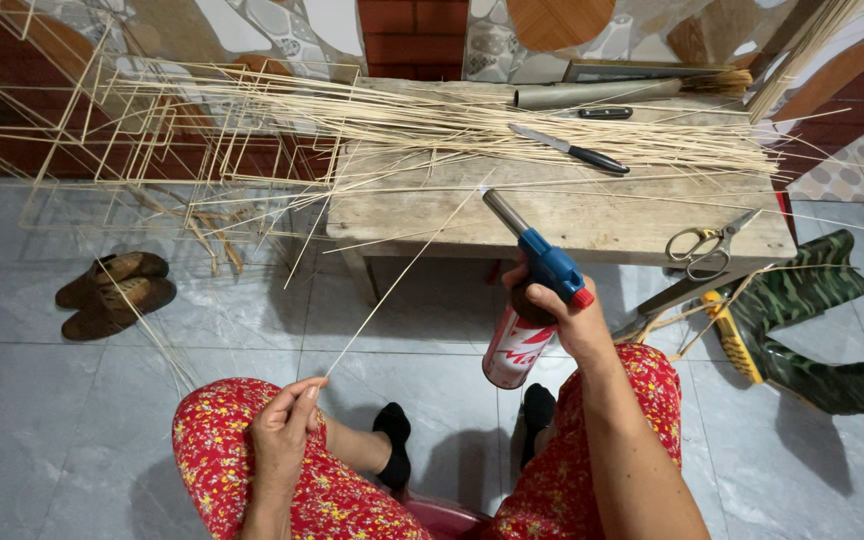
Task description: The person sits on the floor and uses a handheld blowtorch to heat thin bamboo sticks one by one. They pick up a stick from a pile on a low wooden table, apply the flame along its length, and then place it back down. The process is repeated continuously throughout the clip.
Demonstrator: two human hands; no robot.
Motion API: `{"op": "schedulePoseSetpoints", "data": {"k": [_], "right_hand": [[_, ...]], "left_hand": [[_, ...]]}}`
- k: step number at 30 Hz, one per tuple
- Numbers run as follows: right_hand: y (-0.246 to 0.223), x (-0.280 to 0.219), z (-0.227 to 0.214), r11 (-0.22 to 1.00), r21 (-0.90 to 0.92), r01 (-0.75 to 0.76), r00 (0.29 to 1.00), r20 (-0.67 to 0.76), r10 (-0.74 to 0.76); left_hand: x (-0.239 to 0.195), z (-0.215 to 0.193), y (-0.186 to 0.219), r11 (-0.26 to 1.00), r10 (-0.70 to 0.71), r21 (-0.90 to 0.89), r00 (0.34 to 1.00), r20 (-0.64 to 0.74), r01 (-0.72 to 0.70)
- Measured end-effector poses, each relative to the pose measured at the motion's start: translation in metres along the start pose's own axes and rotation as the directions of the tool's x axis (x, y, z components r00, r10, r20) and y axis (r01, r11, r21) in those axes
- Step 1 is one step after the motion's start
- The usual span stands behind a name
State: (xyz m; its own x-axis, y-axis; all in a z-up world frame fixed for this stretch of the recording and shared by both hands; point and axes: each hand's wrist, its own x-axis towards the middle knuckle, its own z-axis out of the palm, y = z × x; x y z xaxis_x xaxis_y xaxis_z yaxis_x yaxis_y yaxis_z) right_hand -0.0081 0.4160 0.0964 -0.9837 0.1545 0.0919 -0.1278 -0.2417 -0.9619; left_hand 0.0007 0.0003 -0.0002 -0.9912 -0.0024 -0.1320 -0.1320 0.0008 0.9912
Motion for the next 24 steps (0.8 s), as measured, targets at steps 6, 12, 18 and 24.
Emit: {"op": "schedulePoseSetpoints", "data": {"k": [6, 12, 18, 24], "right_hand": [[0.004, -0.004, 0.003, 0.993, -0.114, -0.014, 0.998, 0.065, 0.022], [0.004, -0.008, 0.007, 0.992, -0.097, -0.076, 0.984, 0.153, 0.09], [0.006, -0.011, 0.007, 0.975, -0.202, -0.091, 0.973, 0.192, 0.13], [0.007, -0.019, 0.012, 0.952, -0.276, -0.13, 0.95, 0.24, 0.2]], "left_hand": [[0.001, 0.001, 0.001, 1.0, -0.001, 0.026, 1.0, -0.013, 0.001], [-0.001, 0.002, 0.006, 1.0, -0.002, 0.029, 1.0, -0.01, 0.002], [-0.002, 0.003, 0.009, 1.0, -0.012, 0.003, 1.0, -0.008, 0.012], [-0.004, 0.004, 0.011, 1.0, 0.01, -0.025, 1.0, 0.009, -0.009]]}}
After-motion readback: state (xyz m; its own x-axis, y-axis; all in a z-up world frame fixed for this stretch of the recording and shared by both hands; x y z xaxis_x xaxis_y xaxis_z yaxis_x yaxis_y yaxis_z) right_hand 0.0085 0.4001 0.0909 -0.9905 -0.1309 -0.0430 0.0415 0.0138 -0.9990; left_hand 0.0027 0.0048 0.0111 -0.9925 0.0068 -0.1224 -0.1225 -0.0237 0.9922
